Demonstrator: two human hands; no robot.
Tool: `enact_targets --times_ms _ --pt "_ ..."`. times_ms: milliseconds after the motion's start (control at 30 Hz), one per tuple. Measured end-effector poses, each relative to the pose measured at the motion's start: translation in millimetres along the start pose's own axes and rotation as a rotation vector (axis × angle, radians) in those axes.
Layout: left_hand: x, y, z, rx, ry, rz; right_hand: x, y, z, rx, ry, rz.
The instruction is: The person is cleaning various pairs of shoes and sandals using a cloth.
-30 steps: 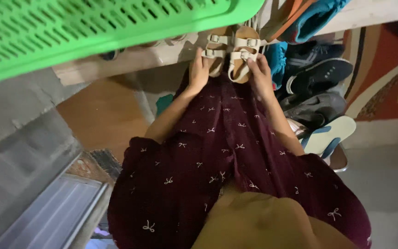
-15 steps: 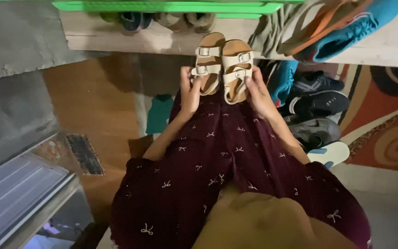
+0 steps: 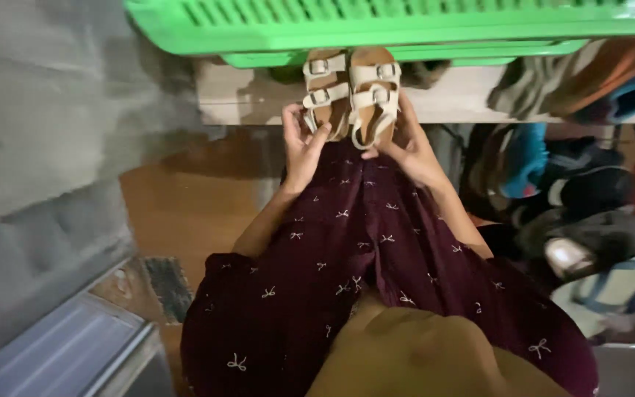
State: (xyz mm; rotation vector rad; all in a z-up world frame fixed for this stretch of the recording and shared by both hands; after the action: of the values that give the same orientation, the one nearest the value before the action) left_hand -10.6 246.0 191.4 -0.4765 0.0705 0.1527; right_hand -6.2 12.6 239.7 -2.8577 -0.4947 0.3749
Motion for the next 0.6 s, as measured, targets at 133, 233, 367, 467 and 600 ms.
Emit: enact_targets --times_ms 133,233,367,467,600 --pt "31.7 30.9 39.2 -0.02 -0.046 -0.054 34.9 -46.9 8.0 -0.006 0.052 0.064" --pt "47.5 53.5 47.9 -0.025 -0.033 -0.056 46.8 -77.8 0.0 0.073 0.061 0.11" --pt "69.9 73.3 37.1 -0.009 0.025 0.004 65.3 -91.6 -10.4 0.025 0.055 0.181" --pt "75.7 78.6 31.6 -0.037 0.023 -0.035 81.3 -90.7 2.3 0.017 0.082 0.186" --pt "72.4 58.8 62.4 -0.04 0.033 -0.157 92.9 -85.2 30.3 -0.029 0.102 0.308"
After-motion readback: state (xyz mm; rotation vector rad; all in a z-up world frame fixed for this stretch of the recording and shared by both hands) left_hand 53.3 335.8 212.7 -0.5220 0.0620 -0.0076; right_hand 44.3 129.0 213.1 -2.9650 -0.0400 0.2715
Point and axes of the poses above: each hand's wrist, its own x-axis towards the middle knuckle, its own y-axis out of the back of the hand, z = x × y, the point moved 1 cm from there along x, towards the middle knuckle, and after that the axes turned 14 degrees about -x, right-handed, at the moved point
